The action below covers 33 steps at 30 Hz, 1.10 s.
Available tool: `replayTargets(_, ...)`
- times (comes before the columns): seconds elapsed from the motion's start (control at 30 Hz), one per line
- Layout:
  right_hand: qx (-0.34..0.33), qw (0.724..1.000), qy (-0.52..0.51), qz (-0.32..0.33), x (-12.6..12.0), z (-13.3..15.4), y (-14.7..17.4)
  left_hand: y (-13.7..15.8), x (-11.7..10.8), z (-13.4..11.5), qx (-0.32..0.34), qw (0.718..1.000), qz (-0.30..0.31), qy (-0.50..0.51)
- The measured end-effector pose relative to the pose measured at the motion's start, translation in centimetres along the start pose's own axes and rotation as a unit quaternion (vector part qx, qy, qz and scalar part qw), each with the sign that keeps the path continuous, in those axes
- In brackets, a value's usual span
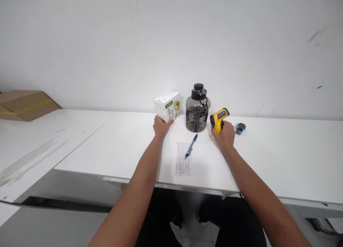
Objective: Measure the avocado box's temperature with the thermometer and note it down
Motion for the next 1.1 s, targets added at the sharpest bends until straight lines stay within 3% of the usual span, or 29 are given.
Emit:
replayTargets(0.1, 0.004, 1.0, -0.016, -0.011, -0.1, 0.0, 0.1, 0.1, 0.2, 0.6, -0.031, 0.999, 0.016, 0.042)
replayTargets(0.2, 0.007, 0.999, -0.036, -0.03, -0.2, -0.2, 0.1, 0.2, 0.0, 1.0, -0.037, 0.985, 0.016, 0.165)
replayTargets(0.33, -0.007, 0.997, -0.059, -0.042, -0.5, -0.2, 0.3, 0.1, -1.1, 2.3, -0.068, 0.923, -0.044, 0.376)
replayTargets(0.5, -0.091, 0.97, -0.2, -0.108, -3.6, 2.3, 1.2, 0.4, -3.2, 2.6, -0.09, 0.867, -0.102, 0.479)
replayTargets(0.57, -0.08, 0.946, -0.295, -0.108, -4.9, 4.0, 1.0, 0.8, -4.6, 1.4, -0.063, 0.849, -0.108, 0.513)
replayTargets(0.67, -0.117, 0.908, -0.399, -0.047, -7.6, 9.2, 0.3, 1.7, -8.0, -1.7, -0.001, 0.835, -0.123, 0.537)
replayTargets(0.73, -0.168, 0.899, -0.405, -0.01, -10.6, 13.2, 0.2, 2.4, -10.8, -4.4, 0.036, 0.827, -0.124, 0.547)
replayTargets(0.83, -0.223, 0.891, -0.392, 0.045, -14.7, 16.8, 0.6, 3.0, -14.1, -9.7, 0.076, 0.836, -0.06, 0.54)
replayTargets(0.97, -0.193, 0.876, -0.42, 0.138, -15.8, 16.3, 1.0, 4.1, -16.2, -15.3, 0.089, 0.834, 0.031, 0.544)
replayTargets(1.1, -0.19, 0.877, -0.424, 0.121, -16.3, 14.2, 0.3, 5.4, -15.8, -17.3, 0.086, 0.808, 0.077, 0.578)
Point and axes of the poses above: each hand's wrist, its own y-axis away from the middle knuckle, its own x-axis out of the palm, z = x × y, the point moved 8 cm from there along -y, towards the middle knuckle, and after that the axes turned 2 degrees about x, right-handed, at the moved point
